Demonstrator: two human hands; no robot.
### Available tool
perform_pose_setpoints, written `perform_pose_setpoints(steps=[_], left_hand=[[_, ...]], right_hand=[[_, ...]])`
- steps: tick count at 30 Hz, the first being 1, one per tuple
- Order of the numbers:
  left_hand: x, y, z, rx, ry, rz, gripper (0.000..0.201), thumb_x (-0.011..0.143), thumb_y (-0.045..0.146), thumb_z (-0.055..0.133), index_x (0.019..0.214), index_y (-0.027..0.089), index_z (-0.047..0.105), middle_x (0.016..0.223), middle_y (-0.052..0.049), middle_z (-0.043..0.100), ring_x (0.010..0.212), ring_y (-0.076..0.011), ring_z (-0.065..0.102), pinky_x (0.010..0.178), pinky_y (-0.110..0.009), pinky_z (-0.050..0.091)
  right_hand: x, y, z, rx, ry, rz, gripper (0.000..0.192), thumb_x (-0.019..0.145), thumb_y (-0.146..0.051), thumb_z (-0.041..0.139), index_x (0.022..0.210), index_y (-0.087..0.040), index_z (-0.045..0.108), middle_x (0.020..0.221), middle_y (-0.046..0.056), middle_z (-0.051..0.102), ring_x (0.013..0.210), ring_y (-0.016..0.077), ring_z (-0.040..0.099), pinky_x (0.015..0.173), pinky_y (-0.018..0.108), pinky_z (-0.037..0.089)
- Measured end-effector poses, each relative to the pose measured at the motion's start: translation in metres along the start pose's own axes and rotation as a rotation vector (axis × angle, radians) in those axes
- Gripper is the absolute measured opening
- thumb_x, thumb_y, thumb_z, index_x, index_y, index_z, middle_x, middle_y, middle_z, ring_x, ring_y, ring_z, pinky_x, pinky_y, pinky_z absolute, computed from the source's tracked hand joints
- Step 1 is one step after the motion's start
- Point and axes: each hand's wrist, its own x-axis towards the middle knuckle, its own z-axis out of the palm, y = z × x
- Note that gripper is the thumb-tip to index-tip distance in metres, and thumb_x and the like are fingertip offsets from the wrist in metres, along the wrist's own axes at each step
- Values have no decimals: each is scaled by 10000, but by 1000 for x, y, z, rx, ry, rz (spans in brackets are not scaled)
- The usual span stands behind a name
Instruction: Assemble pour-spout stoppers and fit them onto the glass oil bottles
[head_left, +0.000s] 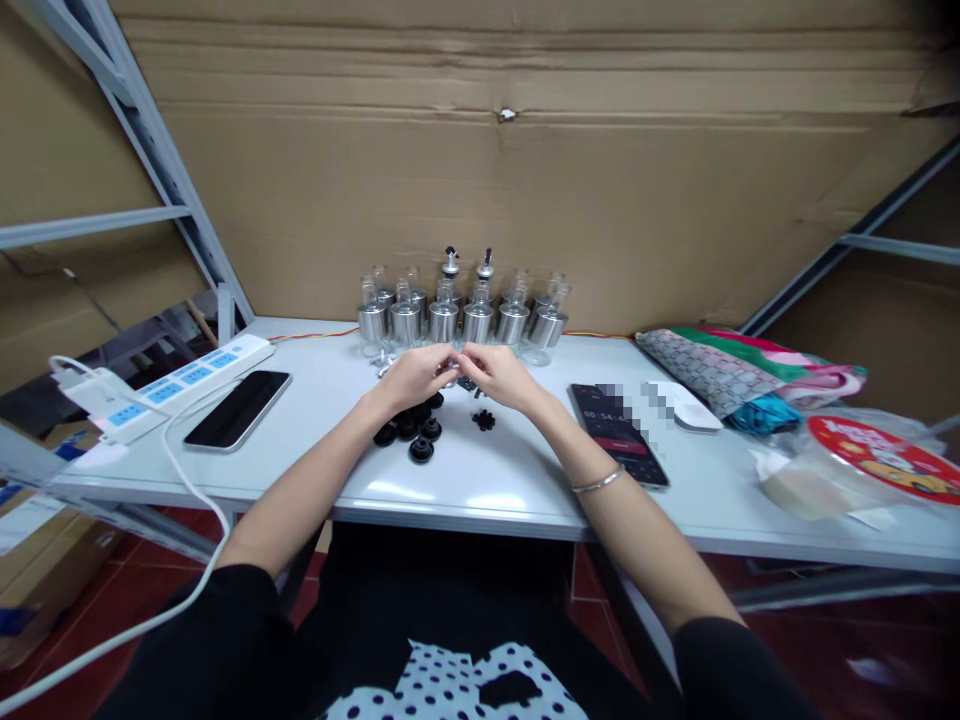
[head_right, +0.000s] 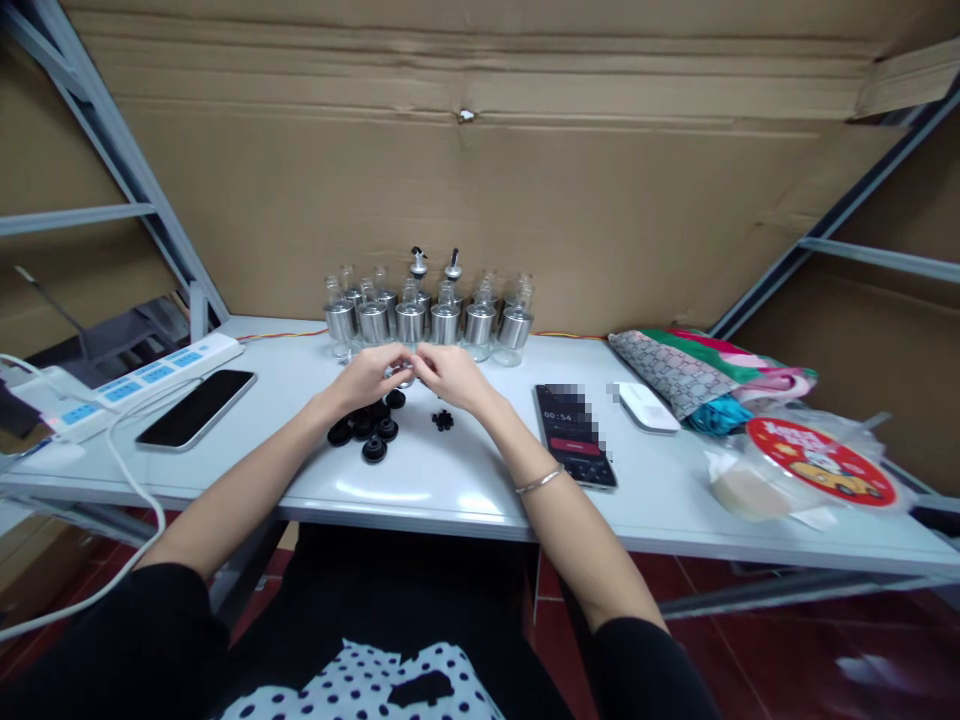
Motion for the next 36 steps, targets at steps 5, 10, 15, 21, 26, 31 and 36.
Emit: perform_pose_setpoints(steps=[5,10,15,21,26,31,36], left_hand=[[1,3,0,80,78,10,133,853,292,553,817,165,566,728,-4,615,648,-123,556,613,-226,398],[2,3,-2,311,167,111,192,878,331,527,785,164,549,718,-16,590,657,-146,538,628,-263,373],[3,-3,-8,342,225,138,185,892,316,506,798,163,553,811,-49,610,789,-176,547,694,-281,394],[3,-6,-12,269,258,100,168,880,304,531,798,160,561,785,-45,616,773,-173,536,697,-285,408],[3,-4,-11,230,237,106,166,870,302,549,784,162,570,772,-40,623,771,-170,537,702,-283,414],[2,-6,-9,207,218,114,165,868,305,554,796,159,575,766,-39,624,735,-160,531,688,-277,419],[2,-6,-9,195,203,119,162,867,306,555,802,158,575,760,-36,619,727,-158,528,676,-272,419]], right_hand=[[3,-1,6,-36,30,30,283,904,-319,320,673,-190,422,626,0,487,577,116,404,578,231,270],[6,-4,5,10,50,149,330,905,-326,296,614,-193,376,565,-13,413,556,113,361,570,245,256],[4,8,-8,349,-180,332,406,879,-437,338,565,-186,393,494,-38,374,488,88,355,538,235,300],[-2,19,-24,361,-506,312,275,745,-401,562,683,-133,576,575,-18,511,544,84,433,557,220,349],[-2,22,-29,138,-573,361,215,782,-267,485,756,-133,652,628,-8,549,526,76,424,539,213,356],[-2,26,-25,64,-670,456,125,741,-144,507,702,-127,625,553,-10,528,511,88,478,526,208,399],[-3,27,-27,92,-668,567,98,730,-113,512,662,-135,580,613,4,581,517,81,520,531,203,450]])
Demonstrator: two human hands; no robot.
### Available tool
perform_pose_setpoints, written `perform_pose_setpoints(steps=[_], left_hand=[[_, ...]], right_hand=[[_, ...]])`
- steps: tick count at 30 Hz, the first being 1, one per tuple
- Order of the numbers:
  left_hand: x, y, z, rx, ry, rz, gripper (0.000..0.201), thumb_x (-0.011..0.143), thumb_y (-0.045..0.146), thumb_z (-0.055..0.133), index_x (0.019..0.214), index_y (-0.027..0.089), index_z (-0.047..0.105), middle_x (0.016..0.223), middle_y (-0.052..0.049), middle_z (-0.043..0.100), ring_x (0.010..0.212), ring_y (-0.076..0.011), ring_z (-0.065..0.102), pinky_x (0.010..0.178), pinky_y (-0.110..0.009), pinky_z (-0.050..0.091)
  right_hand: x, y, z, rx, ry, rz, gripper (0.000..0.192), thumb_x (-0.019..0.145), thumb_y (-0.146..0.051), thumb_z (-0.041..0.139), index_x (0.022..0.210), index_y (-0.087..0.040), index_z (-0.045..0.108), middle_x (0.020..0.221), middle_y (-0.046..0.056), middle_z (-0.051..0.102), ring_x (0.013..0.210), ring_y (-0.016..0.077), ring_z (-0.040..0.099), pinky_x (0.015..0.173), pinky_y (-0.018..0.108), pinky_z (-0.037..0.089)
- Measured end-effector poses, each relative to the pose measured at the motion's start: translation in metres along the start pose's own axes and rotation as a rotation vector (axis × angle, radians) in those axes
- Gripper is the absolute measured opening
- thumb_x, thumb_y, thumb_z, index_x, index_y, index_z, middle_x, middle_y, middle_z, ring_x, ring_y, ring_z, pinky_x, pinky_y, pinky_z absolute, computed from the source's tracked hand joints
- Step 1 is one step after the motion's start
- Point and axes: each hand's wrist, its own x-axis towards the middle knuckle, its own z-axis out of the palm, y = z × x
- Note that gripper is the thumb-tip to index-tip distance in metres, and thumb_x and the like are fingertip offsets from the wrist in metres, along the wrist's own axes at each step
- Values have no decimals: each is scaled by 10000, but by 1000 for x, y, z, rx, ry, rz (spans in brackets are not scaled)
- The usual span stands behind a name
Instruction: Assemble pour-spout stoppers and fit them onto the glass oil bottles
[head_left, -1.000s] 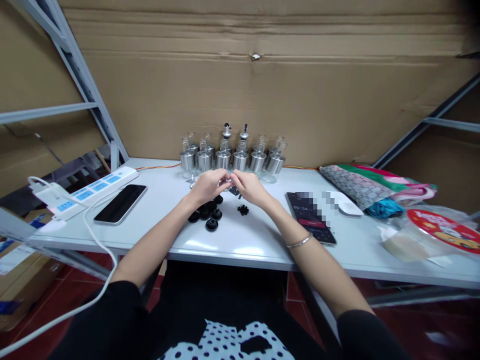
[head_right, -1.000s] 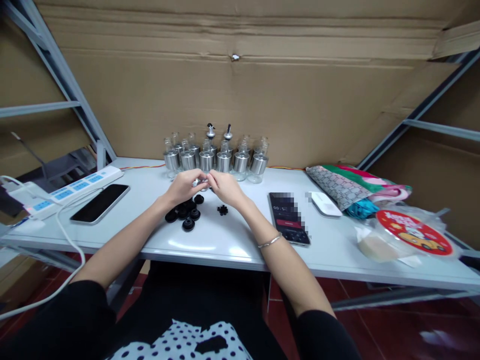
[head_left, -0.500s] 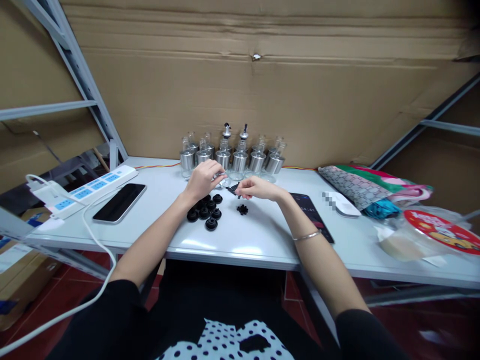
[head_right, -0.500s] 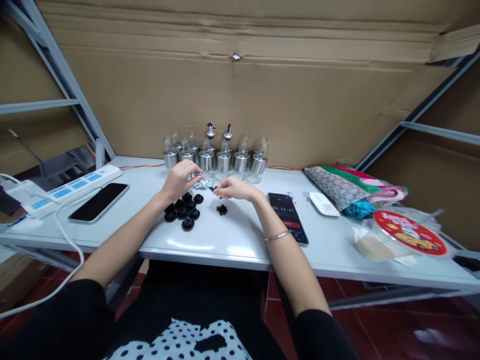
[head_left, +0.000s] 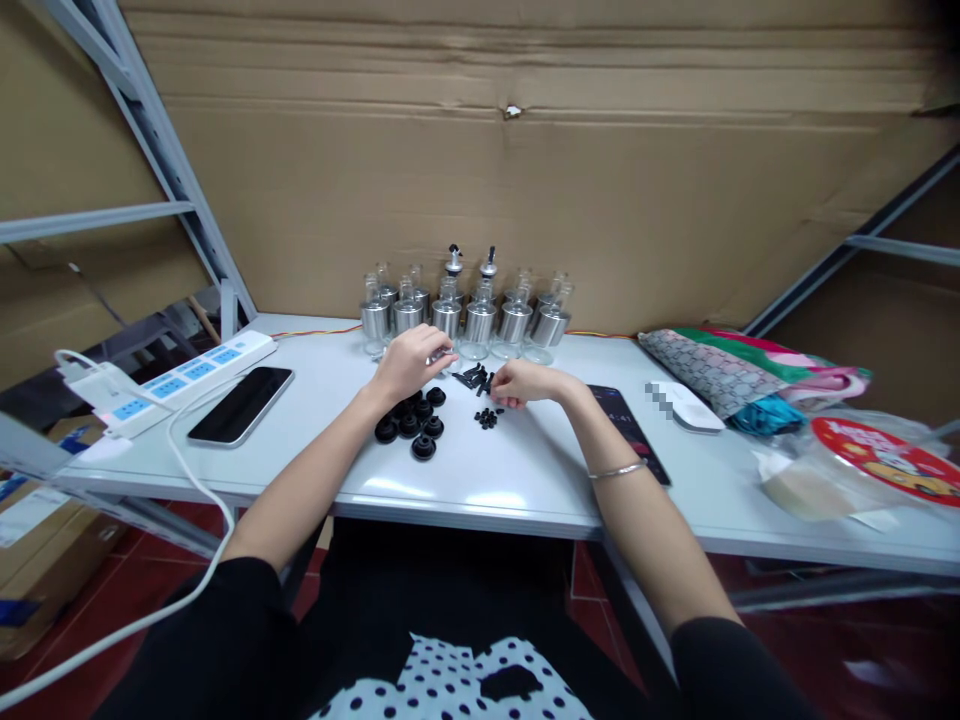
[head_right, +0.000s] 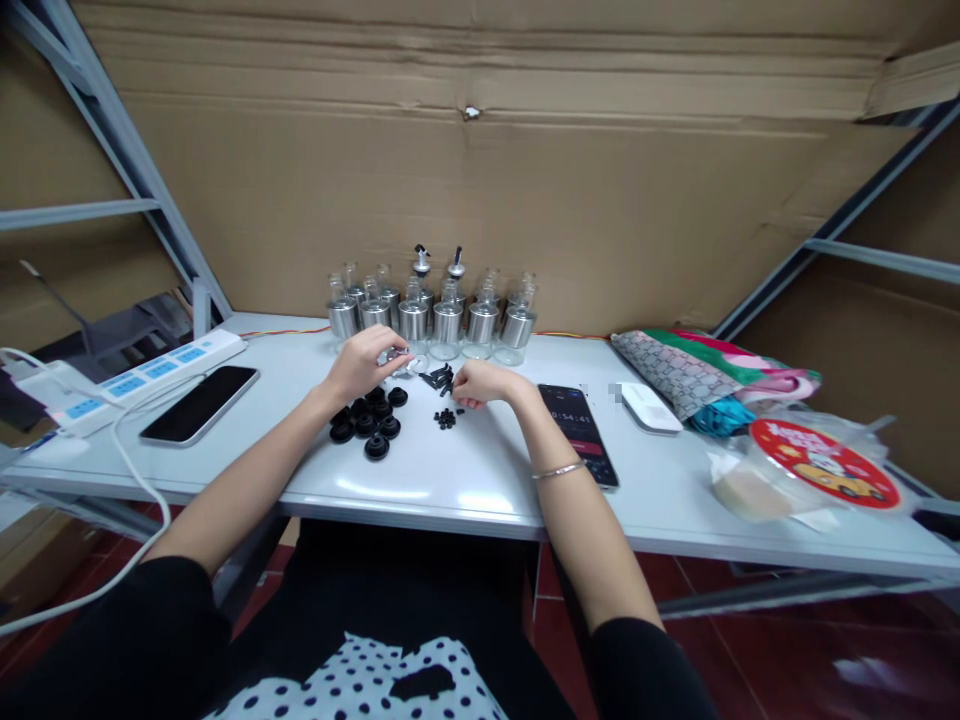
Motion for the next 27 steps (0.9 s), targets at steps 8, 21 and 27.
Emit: perform_pose_setpoints(steps=[8,21,27], left_hand=[[0,2,-2,-10,-45,-19,150,871,298,545,818,161,573,774,-37,614,736,-156,536,687,-268,424],[0,2,-2,-15,-60,-23,143,865,293,555,830,157,582,773,-40,617,750,-159,546,695,-269,430],[0,2,-2,-46,-60,-64,152,848,304,584,840,153,587,785,-41,636,743,-154,575,688,-261,437]], right_hand=[[-2,6,-1,-60,-99,26,70,630,-131,611,691,-164,609,516,-33,575,477,88,517,496,207,431],[0,2,4,-135,18,-43,135,583,-62,572,618,-178,514,491,-48,557,501,104,547,503,203,416],[1,1,4,-45,-36,-76,63,704,-160,555,642,-161,545,574,-6,596,525,103,552,534,219,451]])
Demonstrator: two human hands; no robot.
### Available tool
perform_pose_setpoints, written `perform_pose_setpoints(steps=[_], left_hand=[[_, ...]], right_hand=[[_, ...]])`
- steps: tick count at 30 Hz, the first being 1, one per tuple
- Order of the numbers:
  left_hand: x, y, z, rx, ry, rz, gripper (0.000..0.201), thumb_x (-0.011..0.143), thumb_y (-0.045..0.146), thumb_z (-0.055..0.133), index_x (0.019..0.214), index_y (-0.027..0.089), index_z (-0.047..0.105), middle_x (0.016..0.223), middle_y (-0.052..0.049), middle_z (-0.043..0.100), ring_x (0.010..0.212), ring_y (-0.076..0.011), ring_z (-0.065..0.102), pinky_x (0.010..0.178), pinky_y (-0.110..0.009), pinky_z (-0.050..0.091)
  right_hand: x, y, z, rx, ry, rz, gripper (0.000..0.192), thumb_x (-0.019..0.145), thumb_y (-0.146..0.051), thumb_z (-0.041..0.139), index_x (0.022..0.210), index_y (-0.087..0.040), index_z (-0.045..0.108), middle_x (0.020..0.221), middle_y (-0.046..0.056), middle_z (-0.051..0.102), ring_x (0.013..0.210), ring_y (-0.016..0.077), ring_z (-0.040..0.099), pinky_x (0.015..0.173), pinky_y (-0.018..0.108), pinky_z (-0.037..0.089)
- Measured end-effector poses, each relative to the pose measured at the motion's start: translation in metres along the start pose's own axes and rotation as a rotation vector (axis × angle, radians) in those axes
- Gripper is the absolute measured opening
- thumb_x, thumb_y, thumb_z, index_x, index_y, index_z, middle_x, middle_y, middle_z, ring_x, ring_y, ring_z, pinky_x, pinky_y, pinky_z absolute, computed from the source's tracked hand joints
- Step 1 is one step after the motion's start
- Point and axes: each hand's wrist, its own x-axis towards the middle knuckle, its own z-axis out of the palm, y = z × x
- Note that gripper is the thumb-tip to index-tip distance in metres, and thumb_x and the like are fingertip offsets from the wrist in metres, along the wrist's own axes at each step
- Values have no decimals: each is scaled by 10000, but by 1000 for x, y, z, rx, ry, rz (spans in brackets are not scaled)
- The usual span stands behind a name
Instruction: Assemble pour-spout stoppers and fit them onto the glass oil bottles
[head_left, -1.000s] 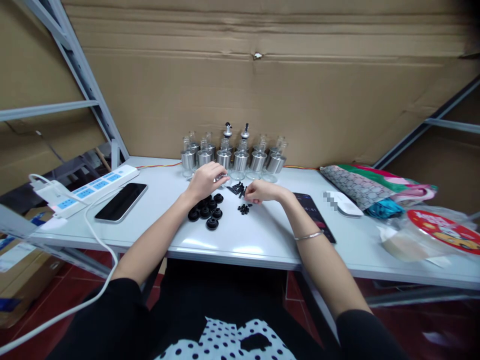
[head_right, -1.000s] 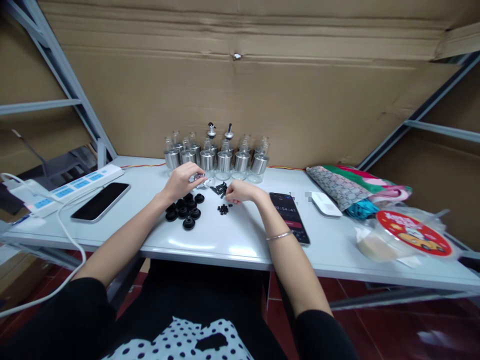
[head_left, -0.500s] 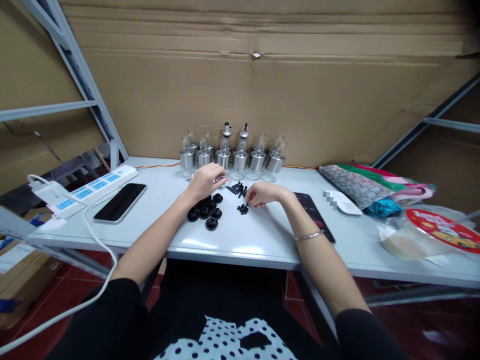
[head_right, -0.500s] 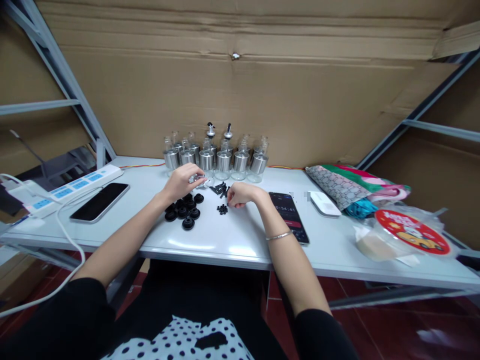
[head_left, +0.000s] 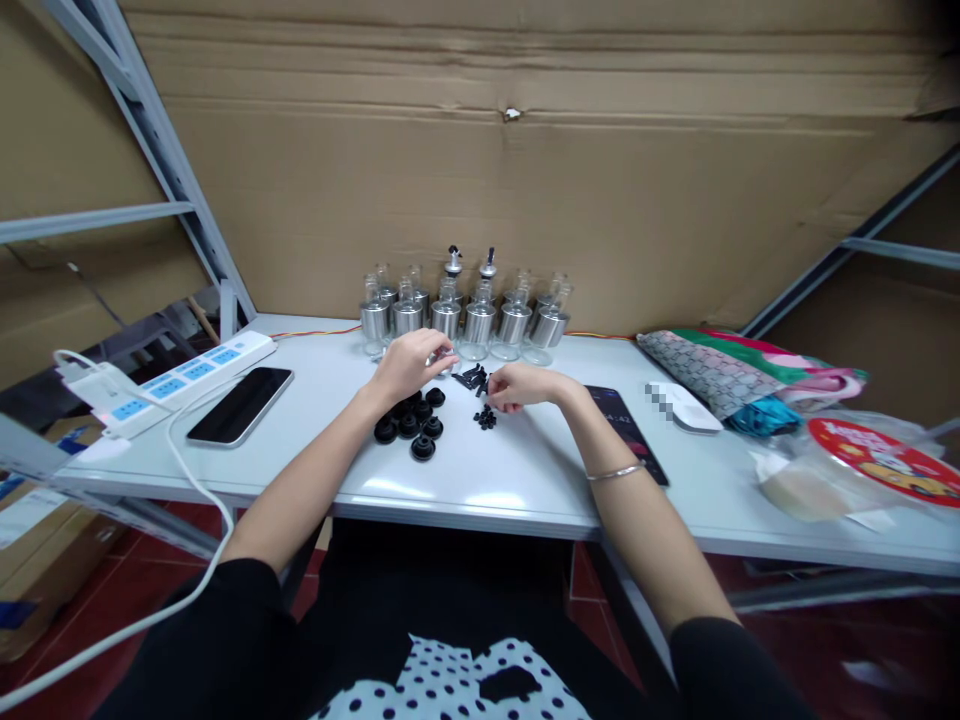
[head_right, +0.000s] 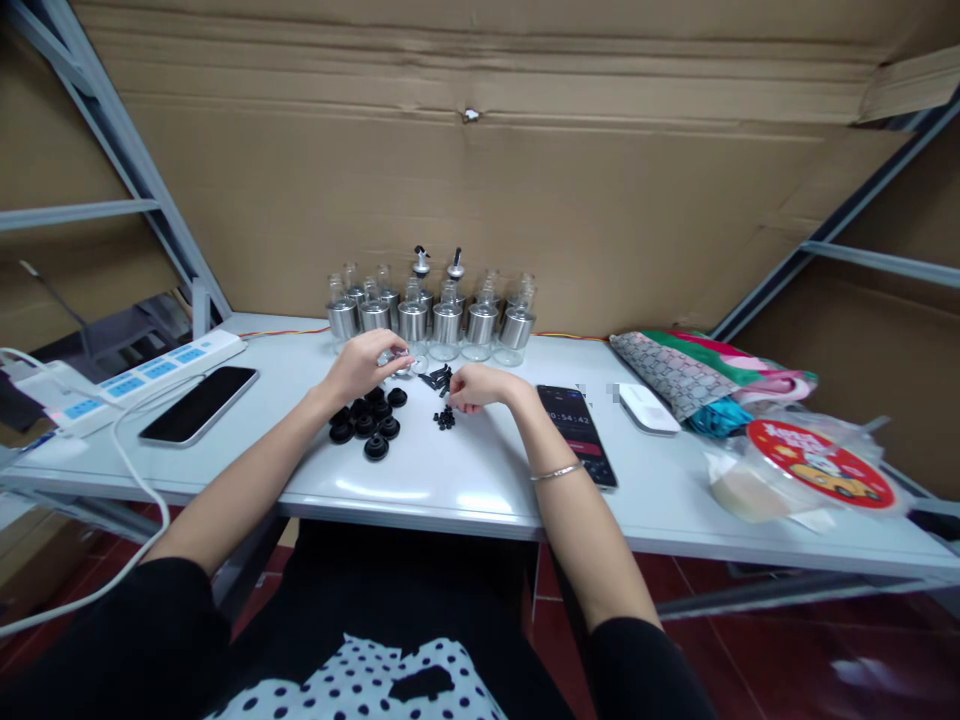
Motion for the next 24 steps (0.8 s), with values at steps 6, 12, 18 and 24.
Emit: perform_pose_setpoints(steps=[6,12,18,24], left_hand=[[1,2,1,-79,14,-128,140,842,300,579,846,161,598,791,-34,653,736,-146,596,674,-253,452],[2,1,2,-174,52,-240,148,827,308,576,817,162,595,727,-14,655,667,-130,606,623,-236,459],[0,1,0,-67,-3,-228,139,829,304,578,840,169,608,774,-18,664,708,-135,606,644,-236,449],[-1,0,1,-36,-20,-203,149,835,316,572,843,173,612,784,-21,666,704,-136,602,634,-231,434]], right_hand=[[-2,1,-4,-7,39,-11,70,720,-134,534,711,-143,603,597,-2,597,526,102,535,533,219,434],[1,1,-3,-65,14,-119,271,662,-97,568,901,-152,682,628,-26,604,553,89,507,551,201,394],[4,3,-2,0,-25,-139,185,679,-146,590,825,-139,703,604,-27,594,545,82,484,566,205,386],[9,6,3,-8,15,-85,128,690,-125,573,739,-147,689,558,-26,590,540,91,501,570,210,397]])
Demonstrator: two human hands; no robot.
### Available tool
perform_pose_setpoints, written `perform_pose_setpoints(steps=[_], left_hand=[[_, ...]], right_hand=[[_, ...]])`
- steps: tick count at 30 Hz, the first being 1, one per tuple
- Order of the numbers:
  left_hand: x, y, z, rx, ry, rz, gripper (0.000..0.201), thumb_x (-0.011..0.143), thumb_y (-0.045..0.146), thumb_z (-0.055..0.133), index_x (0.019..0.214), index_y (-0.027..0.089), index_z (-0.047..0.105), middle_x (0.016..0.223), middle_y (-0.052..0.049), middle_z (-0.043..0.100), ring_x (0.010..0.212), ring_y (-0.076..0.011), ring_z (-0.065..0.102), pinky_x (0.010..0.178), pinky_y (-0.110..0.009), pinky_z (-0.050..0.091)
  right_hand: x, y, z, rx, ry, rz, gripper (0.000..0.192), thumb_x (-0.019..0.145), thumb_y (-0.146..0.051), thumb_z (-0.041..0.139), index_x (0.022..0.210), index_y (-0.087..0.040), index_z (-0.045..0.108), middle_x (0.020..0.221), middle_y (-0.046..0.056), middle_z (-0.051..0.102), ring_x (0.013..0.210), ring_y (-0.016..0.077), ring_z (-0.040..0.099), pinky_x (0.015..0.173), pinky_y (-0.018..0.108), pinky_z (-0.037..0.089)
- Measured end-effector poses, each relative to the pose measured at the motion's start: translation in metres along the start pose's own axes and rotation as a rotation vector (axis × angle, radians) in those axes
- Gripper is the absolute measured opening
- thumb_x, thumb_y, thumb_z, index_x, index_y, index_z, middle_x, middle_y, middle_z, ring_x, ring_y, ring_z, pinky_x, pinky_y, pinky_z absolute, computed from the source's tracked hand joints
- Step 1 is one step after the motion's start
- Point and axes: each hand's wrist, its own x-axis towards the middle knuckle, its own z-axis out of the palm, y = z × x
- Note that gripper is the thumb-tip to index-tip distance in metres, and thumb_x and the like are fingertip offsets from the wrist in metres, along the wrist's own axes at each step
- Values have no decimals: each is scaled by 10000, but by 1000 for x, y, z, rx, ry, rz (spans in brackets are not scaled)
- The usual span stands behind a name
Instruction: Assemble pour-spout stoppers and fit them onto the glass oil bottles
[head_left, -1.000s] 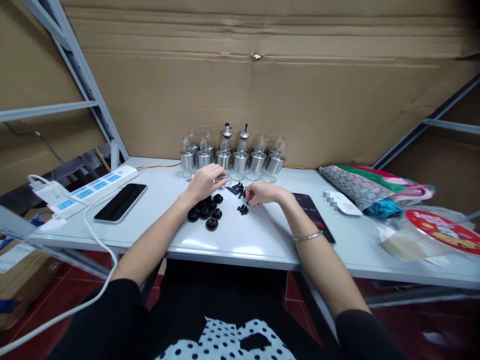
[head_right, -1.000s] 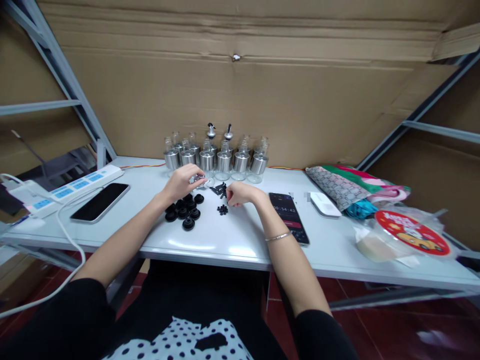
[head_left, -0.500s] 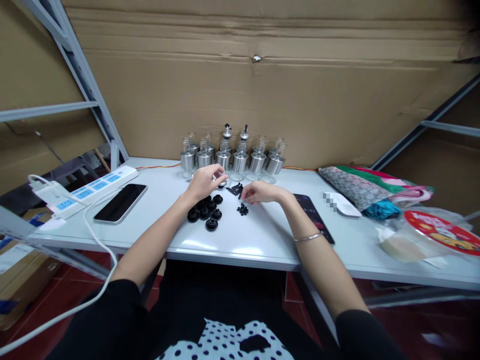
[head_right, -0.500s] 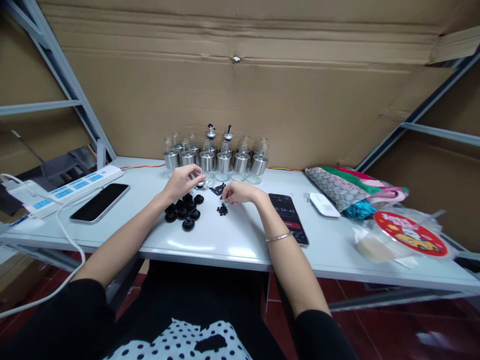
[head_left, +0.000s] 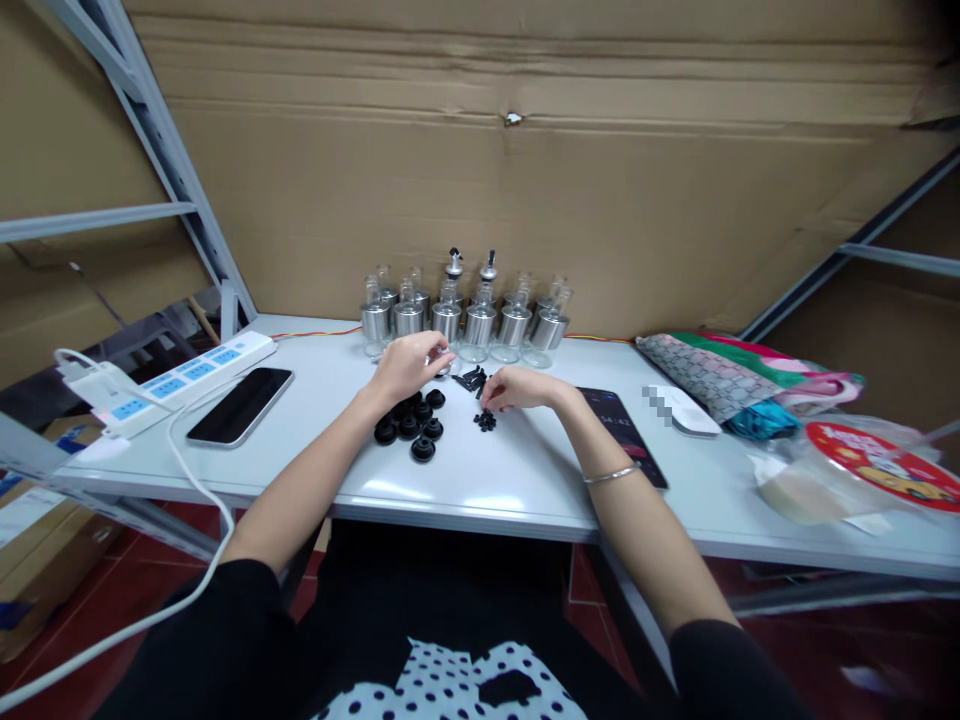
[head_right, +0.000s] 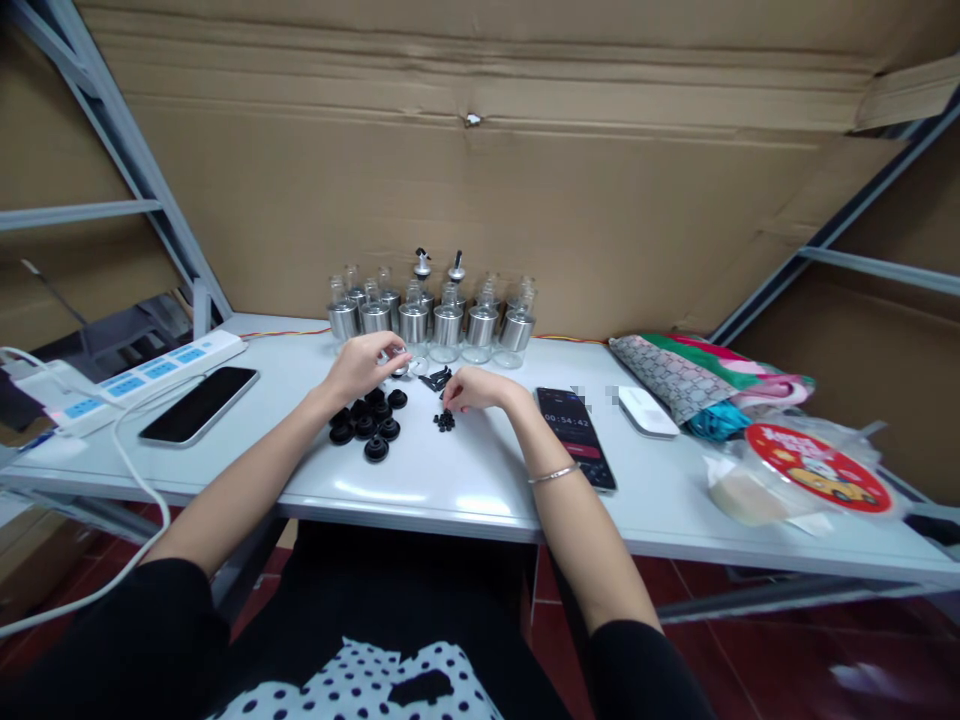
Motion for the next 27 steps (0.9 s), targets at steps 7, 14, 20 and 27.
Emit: perform_pose_setpoints(steps=[7,14,20,27], left_hand=[[0,-1,0,4,-29,23,147,835,315,572,837,173,609,766,-18,658,688,-135,592,629,-231,424],[0,-2,1,13,-31,25,149,837,319,570,834,174,606,761,-14,651,687,-135,588,619,-229,415],[0,-2,0,12,-38,21,145,832,313,573,830,171,603,755,-17,647,683,-138,581,624,-238,414],[1,9,5,-375,48,-139,173,792,328,597,794,159,557,696,5,599,628,-116,570,590,-222,433]], right_hand=[[2,1,2,-44,8,79,81,709,-130,539,664,-152,602,586,7,578,523,108,499,498,224,404],[-1,-2,2,-14,-21,81,132,752,-217,554,638,-152,559,608,15,576,531,99,514,478,209,421],[-2,-3,-1,-30,40,88,163,756,-192,550,600,-144,541,582,13,563,482,80,481,448,203,398],[-15,-26,-2,252,243,-196,322,799,-463,544,814,-142,574,668,16,585,552,91,516,468,194,405]])
